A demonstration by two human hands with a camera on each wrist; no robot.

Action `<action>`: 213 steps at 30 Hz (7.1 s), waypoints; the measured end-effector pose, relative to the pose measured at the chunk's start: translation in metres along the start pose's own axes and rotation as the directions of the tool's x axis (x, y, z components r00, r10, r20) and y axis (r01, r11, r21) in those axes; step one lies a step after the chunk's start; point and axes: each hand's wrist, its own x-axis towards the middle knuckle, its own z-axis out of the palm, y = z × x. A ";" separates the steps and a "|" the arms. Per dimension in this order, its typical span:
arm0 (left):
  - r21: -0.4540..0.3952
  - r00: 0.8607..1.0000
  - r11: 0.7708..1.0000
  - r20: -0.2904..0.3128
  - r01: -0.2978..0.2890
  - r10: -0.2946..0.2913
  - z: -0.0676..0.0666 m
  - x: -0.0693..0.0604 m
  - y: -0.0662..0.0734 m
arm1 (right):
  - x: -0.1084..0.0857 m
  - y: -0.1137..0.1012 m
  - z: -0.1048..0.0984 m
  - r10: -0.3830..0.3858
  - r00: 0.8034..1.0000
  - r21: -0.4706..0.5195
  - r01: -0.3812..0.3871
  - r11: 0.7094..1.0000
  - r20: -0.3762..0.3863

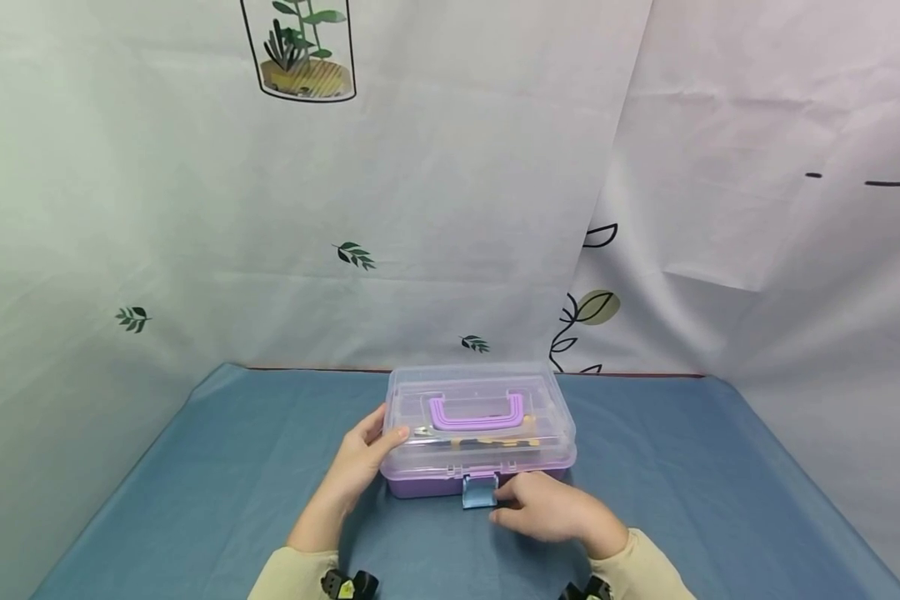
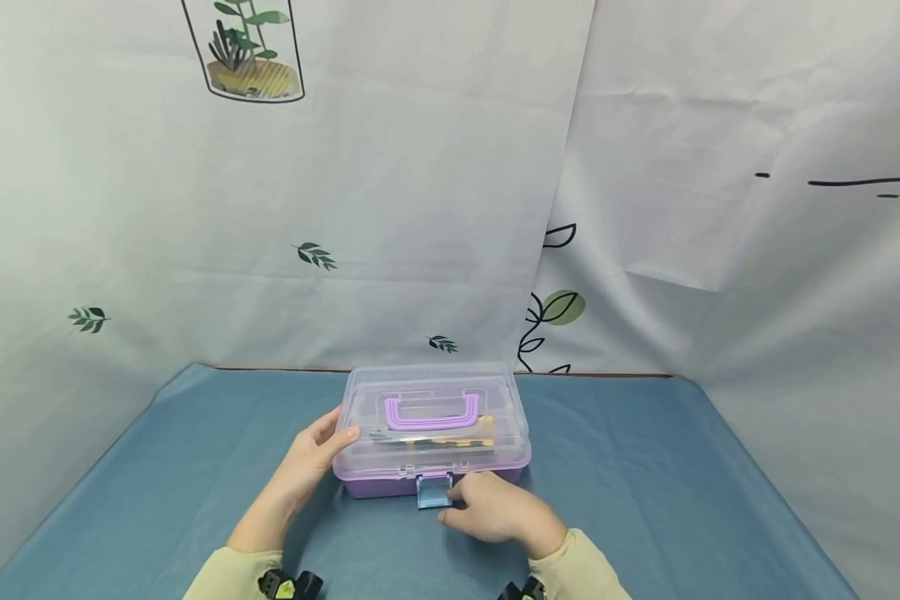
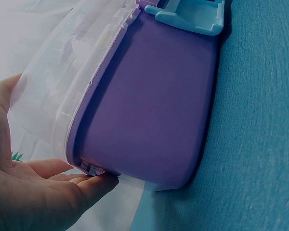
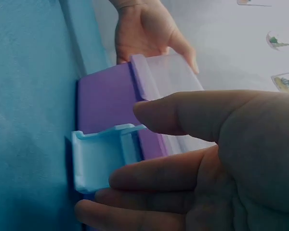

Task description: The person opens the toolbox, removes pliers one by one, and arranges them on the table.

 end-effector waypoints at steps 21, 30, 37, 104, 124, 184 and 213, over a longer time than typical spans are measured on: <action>0.004 0.995 0.996 0.015 -0.094 0.094 -0.004 -0.003 0.006 | -0.033 -0.001 -0.044 -0.109 0.865 -0.015 0.117 0.993 -0.490; 0.031 0.989 0.990 0.065 -0.134 0.132 -0.007 -0.004 0.005 | -0.034 0.008 -0.050 -0.114 0.768 -0.117 0.051 0.992 -0.630; 0.049 0.982 0.989 0.133 -0.139 0.131 -0.008 -0.005 0.004 | -0.032 0.023 -0.056 -0.010 0.793 -0.070 -0.042 0.997 -0.609; 0.366 0.958 0.916 0.279 -0.163 0.059 -0.026 -0.010 0.007 | -0.031 0.044 -0.053 0.190 0.945 -0.014 -0.201 0.980 -0.267; 0.322 0.974 0.937 0.216 -0.137 0.068 -0.027 -0.011 0.012 | -0.036 0.039 -0.062 0.195 0.921 -0.020 -0.214 0.977 -0.337; 0.252 0.923 0.919 -0.161 -0.304 0.349 -0.015 -0.011 0.016 | -0.039 0.060 -0.069 0.068 0.812 0.057 -0.043 0.997 -0.580; 0.223 0.884 0.892 -0.178 -0.392 0.433 -0.014 -0.005 0.009 | -0.020 0.080 -0.062 0.080 0.685 0.183 0.079 0.980 -0.724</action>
